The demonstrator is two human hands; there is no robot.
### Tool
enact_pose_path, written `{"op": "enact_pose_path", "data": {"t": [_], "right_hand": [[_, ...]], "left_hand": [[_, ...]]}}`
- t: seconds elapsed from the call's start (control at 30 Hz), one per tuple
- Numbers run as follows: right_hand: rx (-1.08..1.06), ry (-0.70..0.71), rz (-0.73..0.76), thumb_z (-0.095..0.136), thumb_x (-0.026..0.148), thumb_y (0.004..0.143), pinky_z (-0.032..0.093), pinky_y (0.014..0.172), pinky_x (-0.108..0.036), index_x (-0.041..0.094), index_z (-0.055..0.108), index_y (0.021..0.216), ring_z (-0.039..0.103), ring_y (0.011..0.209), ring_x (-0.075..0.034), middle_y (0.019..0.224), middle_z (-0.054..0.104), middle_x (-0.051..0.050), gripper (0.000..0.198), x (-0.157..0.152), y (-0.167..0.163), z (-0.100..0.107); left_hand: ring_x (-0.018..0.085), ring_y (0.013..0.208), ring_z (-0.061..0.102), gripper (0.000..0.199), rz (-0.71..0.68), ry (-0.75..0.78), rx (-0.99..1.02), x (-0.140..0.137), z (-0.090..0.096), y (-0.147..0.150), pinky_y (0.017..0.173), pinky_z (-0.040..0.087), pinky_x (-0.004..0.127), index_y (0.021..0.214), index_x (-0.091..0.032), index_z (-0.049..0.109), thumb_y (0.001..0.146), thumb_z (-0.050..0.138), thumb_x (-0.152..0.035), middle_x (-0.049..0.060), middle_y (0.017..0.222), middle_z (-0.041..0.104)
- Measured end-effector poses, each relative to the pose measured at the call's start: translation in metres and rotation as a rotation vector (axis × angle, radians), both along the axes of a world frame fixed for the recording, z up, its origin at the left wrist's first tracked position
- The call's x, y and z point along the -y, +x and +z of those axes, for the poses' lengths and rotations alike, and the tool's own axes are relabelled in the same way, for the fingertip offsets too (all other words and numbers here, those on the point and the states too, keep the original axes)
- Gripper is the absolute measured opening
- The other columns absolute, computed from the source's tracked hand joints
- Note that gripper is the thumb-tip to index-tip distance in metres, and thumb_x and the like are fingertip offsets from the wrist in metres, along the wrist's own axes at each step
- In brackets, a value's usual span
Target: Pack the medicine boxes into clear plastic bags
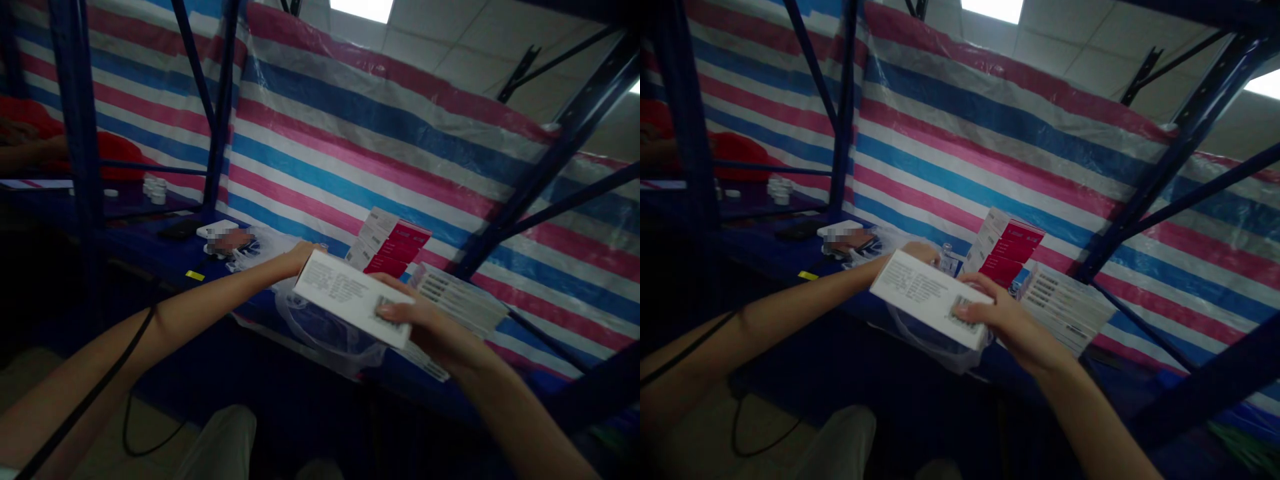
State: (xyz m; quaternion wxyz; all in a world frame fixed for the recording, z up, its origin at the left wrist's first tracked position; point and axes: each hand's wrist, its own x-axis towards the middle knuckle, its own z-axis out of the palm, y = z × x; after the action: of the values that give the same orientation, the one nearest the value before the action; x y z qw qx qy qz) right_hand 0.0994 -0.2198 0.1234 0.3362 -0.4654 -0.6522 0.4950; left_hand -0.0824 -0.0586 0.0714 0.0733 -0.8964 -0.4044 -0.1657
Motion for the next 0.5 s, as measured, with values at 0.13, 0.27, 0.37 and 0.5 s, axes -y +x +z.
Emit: {"op": "enact_pose_path", "data": {"t": [0.13,0.27,0.37,0.5], "right_hand": [[0.088,-0.043,-0.061,0.070,0.034,0.059,0.043,0.067,-0.026,0.021,0.054,0.097,0.057,0.083,-0.017,0.090,0.062,-0.002,0.044,-0.019,-0.001,-0.046],[0.197,-0.019,-0.194,0.070,0.036,0.054,0.044,0.066,-0.028,0.022,0.053,0.092,0.057,0.085,-0.020,0.093,0.061,-0.003,0.045,-0.043,0.015,-0.072],[0.280,0.057,-0.271,0.072,0.035,0.047,0.044,0.068,-0.029,0.022,0.053,0.090,0.056,0.086,-0.021,0.092,0.061,-0.002,0.048,-0.057,0.018,-0.081],[0.294,0.059,-0.324,0.072,0.031,0.047,0.045,0.065,-0.029,0.023,0.055,0.088,0.058,0.080,-0.020,0.083,0.062,0.000,0.046,-0.075,0.004,-0.083]], "left_hand": [[0.024,0.092,0.058,0.047,-0.034,-0.160,-0.174,-0.009,-0.003,-0.025,0.075,0.042,0.029,0.107,-0.022,0.060,0.062,0.069,-0.036,0.009,0.103,0.064],[0.024,0.091,0.056,0.059,-0.029,-0.155,-0.064,-0.004,-0.015,-0.055,0.073,0.039,0.028,0.113,-0.019,0.053,0.063,0.066,-0.049,0.011,0.108,0.060],[0.021,0.077,0.056,0.039,0.034,-0.110,0.111,0.004,-0.028,-0.064,0.064,0.037,0.026,0.093,-0.014,0.059,0.073,0.058,-0.047,0.009,0.088,0.063],[0.012,0.056,0.050,0.026,-0.174,-0.349,0.283,0.014,-0.031,-0.063,0.053,0.032,0.022,0.066,-0.015,0.058,0.079,0.051,-0.037,0.001,0.060,0.056]]}}
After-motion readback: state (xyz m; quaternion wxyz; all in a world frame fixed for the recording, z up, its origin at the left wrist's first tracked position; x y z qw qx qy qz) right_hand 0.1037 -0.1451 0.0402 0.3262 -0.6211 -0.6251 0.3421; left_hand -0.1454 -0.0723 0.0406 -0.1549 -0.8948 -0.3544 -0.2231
